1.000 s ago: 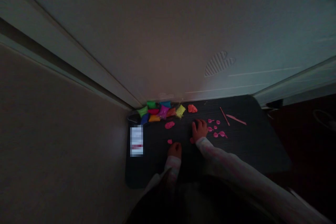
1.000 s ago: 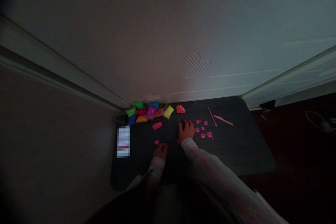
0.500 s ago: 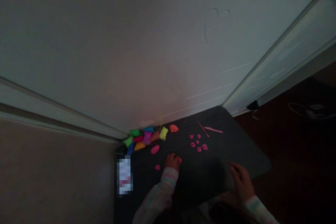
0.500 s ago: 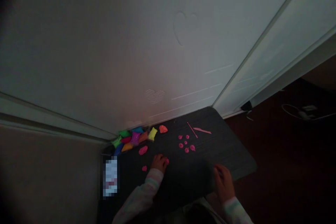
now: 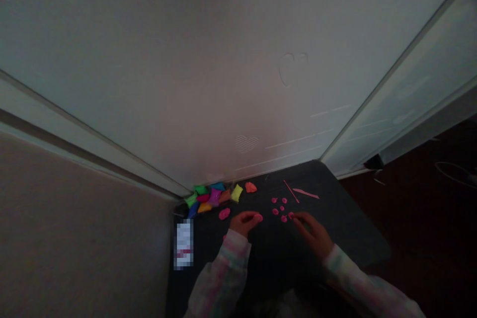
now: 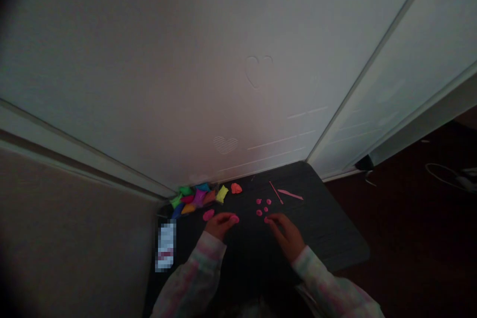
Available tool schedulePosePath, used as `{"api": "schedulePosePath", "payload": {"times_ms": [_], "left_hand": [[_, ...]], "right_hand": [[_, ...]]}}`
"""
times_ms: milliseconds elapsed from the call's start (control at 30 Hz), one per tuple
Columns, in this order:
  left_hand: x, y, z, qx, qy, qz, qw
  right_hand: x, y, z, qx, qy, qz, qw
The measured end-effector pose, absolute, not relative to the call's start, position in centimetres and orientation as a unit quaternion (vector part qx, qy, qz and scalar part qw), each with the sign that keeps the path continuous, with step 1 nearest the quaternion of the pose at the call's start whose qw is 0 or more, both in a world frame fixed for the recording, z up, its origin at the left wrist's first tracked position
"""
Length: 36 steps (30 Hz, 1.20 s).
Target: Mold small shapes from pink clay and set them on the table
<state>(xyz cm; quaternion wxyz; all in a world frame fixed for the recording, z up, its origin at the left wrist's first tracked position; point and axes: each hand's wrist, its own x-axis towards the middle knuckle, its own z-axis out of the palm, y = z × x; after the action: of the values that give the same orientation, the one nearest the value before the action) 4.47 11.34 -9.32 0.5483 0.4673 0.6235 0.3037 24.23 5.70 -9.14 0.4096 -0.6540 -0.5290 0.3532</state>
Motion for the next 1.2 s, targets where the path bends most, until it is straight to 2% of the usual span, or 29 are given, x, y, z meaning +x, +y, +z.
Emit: {"api": "schedulePosePath", "payload": {"times_ms": [267,467,633,833,967,1067,1200], "left_hand": [[2.3,7.4,0.1,0.364,0.535,0.495,0.580],[2.0,6.0,4.3,0.334,0.482,0.574,0.572],[1.6,5.8,5.1,0.364,0.494,0.541,0.575],[0.3,5.8,6.8,0.585,0.532,0.394,0.468],[-0.2,5.8,7.7,0.668,0.525,0.318,0.422],[-0.2,5.5,7.5,0.677,0.520,0.312,0.417],[0.2,5.4,7.4,0.653,0.528,0.363,0.405]], "right_hand": [[18.2,7.2,1.3,-0.420,-0.676,0.452,0.403],[16.2,7.0,4.0,-0.377,-0.693,0.446,0.422],[15.6,7.2,4.5,-0.400,-0.676,0.439,0.435],[16.0,7.1,5.8,-0.397,-0.708,0.431,0.394],[16.1,6.8,6.4,-0.396,-0.721,0.430,0.373],[16.1,6.6,6.5,-0.397,-0.716,0.439,0.371],[15.9,6.5,6.5,-0.406,-0.686,0.463,0.388]]}}
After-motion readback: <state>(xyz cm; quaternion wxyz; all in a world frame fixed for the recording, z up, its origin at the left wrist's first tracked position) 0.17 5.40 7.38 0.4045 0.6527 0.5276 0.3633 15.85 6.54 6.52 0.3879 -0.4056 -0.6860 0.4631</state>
